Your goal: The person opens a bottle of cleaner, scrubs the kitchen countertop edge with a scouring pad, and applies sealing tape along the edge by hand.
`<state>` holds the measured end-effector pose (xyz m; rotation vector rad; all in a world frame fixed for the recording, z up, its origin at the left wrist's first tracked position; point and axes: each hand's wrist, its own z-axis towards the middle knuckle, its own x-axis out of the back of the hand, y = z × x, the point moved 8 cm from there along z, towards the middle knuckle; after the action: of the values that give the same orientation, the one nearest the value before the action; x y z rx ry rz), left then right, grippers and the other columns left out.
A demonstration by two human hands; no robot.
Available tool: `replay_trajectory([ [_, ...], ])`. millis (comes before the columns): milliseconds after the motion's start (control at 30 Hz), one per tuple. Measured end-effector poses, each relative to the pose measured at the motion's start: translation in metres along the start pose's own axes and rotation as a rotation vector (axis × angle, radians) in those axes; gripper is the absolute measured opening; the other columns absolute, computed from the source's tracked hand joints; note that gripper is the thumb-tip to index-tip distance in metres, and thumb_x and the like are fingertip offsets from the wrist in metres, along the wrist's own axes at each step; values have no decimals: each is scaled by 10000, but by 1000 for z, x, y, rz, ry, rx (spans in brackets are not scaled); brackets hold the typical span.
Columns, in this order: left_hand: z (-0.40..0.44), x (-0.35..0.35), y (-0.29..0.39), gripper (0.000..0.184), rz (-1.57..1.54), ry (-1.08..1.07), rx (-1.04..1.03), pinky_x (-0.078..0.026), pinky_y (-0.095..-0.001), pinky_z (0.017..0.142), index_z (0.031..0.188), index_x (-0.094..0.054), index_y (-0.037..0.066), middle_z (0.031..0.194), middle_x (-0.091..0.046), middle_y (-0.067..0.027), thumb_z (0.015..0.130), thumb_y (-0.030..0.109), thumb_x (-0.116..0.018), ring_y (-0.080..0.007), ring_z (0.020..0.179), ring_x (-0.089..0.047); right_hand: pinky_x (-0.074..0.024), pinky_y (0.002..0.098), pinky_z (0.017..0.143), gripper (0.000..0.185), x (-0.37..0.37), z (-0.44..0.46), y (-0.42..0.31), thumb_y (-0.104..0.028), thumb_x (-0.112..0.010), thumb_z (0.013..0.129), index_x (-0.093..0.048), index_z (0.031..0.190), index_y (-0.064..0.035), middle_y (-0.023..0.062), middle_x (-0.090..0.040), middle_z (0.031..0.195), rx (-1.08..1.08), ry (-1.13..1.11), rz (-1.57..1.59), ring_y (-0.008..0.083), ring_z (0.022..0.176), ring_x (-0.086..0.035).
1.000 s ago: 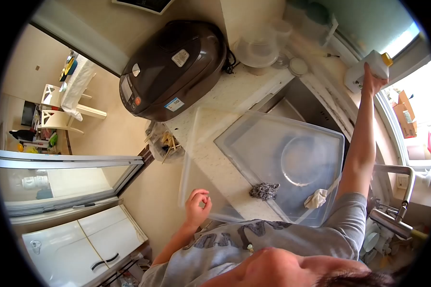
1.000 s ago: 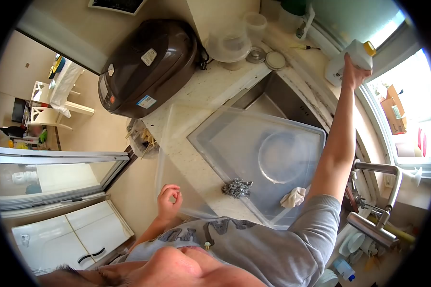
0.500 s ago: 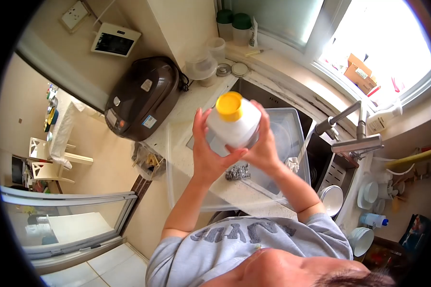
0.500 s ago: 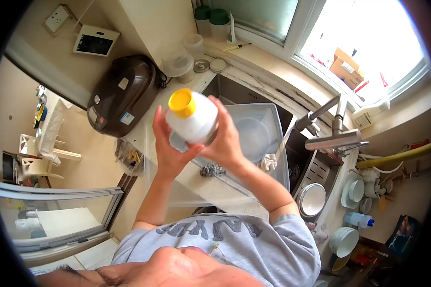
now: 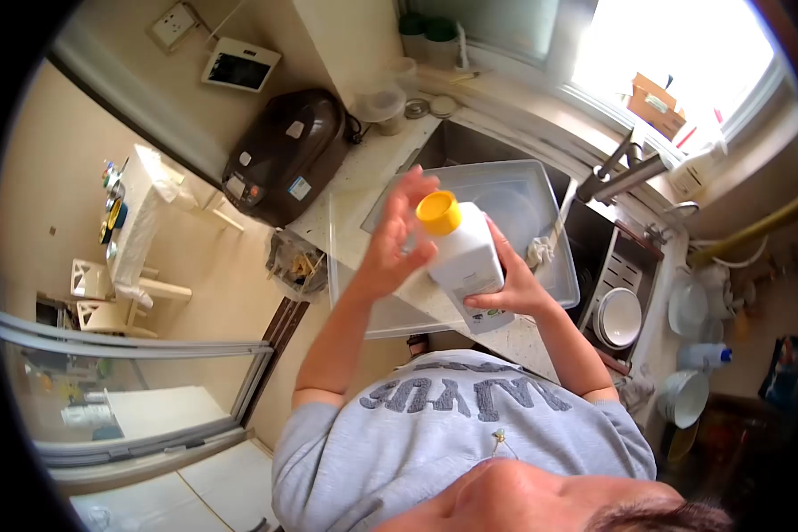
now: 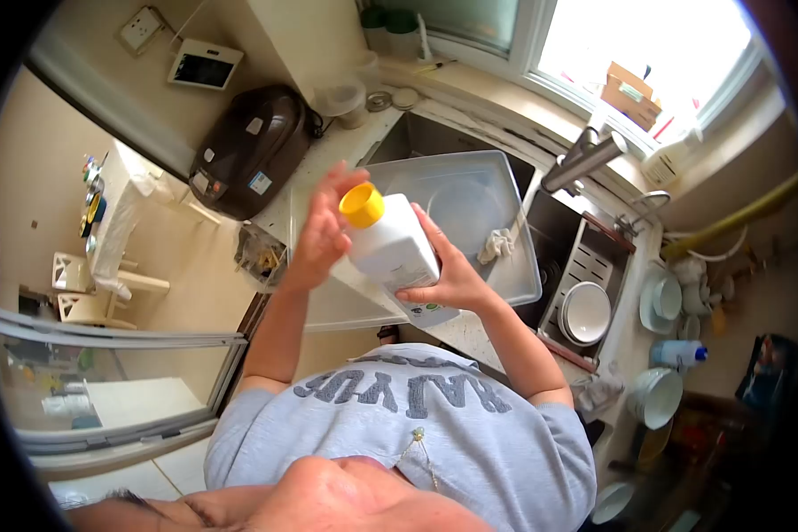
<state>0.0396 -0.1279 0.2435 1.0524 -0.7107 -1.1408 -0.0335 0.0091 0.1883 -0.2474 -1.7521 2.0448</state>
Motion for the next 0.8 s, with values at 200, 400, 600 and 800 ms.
replay_trajectory([
  [200, 26, -17, 60, 202, 785, -323, -398, -455, -342, 714, 1018, -550, 56, 893, -589, -107, 841, 146, -588, -254, 828, -559, -283, 323, 1039, 1079, -19, -8, -14, -206, -826, 589, -171, 1435, -67, 158, -337, 1394, -24, 15, -52, 230, 1256, -366],
  [400, 23, 13, 24, 140, 1111, -168, 266, -461, -338, 658, 914, -540, 54, 852, -593, -115, 858, 175, -582, -278, 815, -577, -420, 408, 867, 1004, -33, -14, -27, -264, -813, 559, -286, 1407, -151, 133, -503, 1073, 51, 281, -646, 321, 987, -501],
  [600, 2, 17, 21, 419, 713, -529, 71, -469, -304, 757, 1096, -494, 41, 1029, -535, -137, 912, 417, -475, -215, 909, -556, -416, 414, 868, 990, -34, -20, -23, -262, -811, 563, -298, 1404, -162, 133, -503, 1072, 35, 356, -690, 314, 992, -503],
  [800, -5, 43, 17, 331, 856, -339, 110, -469, -285, 721, 1102, -507, 39, 1005, -537, -127, 907, 307, -531, -197, 829, -558, -408, 419, 882, 983, -48, -20, -19, -262, -807, 565, -302, 1402, -164, 130, -494, 1092, 24, 324, -743, 310, 1001, -502],
])
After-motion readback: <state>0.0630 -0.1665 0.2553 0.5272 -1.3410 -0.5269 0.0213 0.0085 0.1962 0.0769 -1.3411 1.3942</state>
